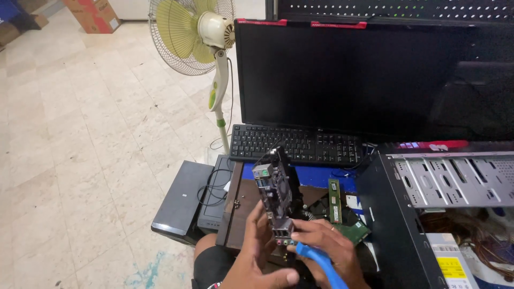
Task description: The person holds a computer motherboard and uses a blue-handled brush to sweep dust off its surface. They rotate the board to clean different areas, including around the CPU socket and heatsink, while seated at a workbench.
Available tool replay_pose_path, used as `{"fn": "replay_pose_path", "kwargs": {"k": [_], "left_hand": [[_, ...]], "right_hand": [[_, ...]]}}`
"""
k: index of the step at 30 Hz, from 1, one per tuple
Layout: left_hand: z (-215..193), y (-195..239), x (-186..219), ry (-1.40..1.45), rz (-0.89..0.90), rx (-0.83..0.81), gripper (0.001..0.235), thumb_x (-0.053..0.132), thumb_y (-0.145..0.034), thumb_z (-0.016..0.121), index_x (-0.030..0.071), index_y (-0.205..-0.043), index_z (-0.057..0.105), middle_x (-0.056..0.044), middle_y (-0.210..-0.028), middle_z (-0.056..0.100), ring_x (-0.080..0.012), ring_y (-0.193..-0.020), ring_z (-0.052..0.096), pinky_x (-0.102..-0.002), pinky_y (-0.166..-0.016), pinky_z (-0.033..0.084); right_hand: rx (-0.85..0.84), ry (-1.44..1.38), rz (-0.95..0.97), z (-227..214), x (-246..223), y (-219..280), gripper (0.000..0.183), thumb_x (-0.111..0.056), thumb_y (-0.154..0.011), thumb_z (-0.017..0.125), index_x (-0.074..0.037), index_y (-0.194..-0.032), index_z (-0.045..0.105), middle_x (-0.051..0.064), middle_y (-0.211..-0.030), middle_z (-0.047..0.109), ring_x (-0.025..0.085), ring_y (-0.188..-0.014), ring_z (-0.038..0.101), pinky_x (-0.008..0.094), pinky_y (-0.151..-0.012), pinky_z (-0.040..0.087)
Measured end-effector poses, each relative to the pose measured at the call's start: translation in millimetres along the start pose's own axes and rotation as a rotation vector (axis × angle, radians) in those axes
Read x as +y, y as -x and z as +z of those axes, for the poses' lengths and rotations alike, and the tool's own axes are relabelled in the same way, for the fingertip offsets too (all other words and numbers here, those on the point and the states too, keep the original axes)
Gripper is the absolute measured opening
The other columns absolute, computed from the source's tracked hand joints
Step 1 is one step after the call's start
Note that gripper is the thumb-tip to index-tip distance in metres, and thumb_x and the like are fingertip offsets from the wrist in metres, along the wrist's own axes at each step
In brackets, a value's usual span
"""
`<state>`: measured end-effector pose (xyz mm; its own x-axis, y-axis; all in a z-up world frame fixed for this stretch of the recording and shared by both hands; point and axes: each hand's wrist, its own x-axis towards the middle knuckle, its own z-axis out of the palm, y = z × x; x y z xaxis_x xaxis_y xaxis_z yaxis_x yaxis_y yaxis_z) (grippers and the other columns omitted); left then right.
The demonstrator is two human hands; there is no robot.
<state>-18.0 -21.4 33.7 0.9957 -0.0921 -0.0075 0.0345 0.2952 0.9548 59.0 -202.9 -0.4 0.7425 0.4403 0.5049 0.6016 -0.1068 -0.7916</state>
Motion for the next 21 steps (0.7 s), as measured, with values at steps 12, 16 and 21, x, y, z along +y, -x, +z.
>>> {"fn": "replay_pose_path", "kwargs": {"k": [12, 16, 21], "left_hand": [[-18.9, -7.7, -47.9, 0.309, -0.196, 0.465, 0.098, 0.021, -0.085, 0.071, 0.039, -0.161, 0.011, -0.009, -0.164, 0.030, -0.0329, -0.135, 0.047, -0.053, -0.108, 0.047], [-45.1, -3.3, -100.8, 0.569, 0.042, 0.307, 0.090, 0.016, -0.093, 0.075, 0.029, -0.162, 0.018, -0.010, -0.163, 0.026, -0.0401, -0.143, 0.038, -0.056, -0.108, 0.046], [-16.1, -5.8, -41.3, 0.359, -0.250, 0.515, 0.110, 0.024, -0.072, 0.080, 0.038, -0.161, 0.016, 0.004, -0.170, 0.009, -0.0245, -0.154, 0.017, -0.058, -0.119, 0.035]], "right_hand": [[-0.216, 0.118, -0.118, 5.6, -7.9, -7.5, 0.028, -0.017, -0.090, 0.075, -0.012, -0.118, 0.077, 0.017, -0.123, 0.076, 0.034, -0.105, 0.074, 0.049, -0.086, 0.056], [-0.293, 0.179, -0.172, 6.2, -17.8, -16.1, 0.032, -0.005, -0.093, 0.066, -0.010, -0.123, 0.074, 0.018, -0.123, 0.076, 0.036, -0.109, 0.072, 0.050, -0.092, 0.055], [-0.329, 0.142, -0.232, 8.1, -19.3, -17.9, 0.031, -0.015, -0.099, 0.060, -0.002, -0.126, 0.071, 0.019, -0.127, 0.074, 0.034, -0.111, 0.072, 0.047, -0.090, 0.052]]}}
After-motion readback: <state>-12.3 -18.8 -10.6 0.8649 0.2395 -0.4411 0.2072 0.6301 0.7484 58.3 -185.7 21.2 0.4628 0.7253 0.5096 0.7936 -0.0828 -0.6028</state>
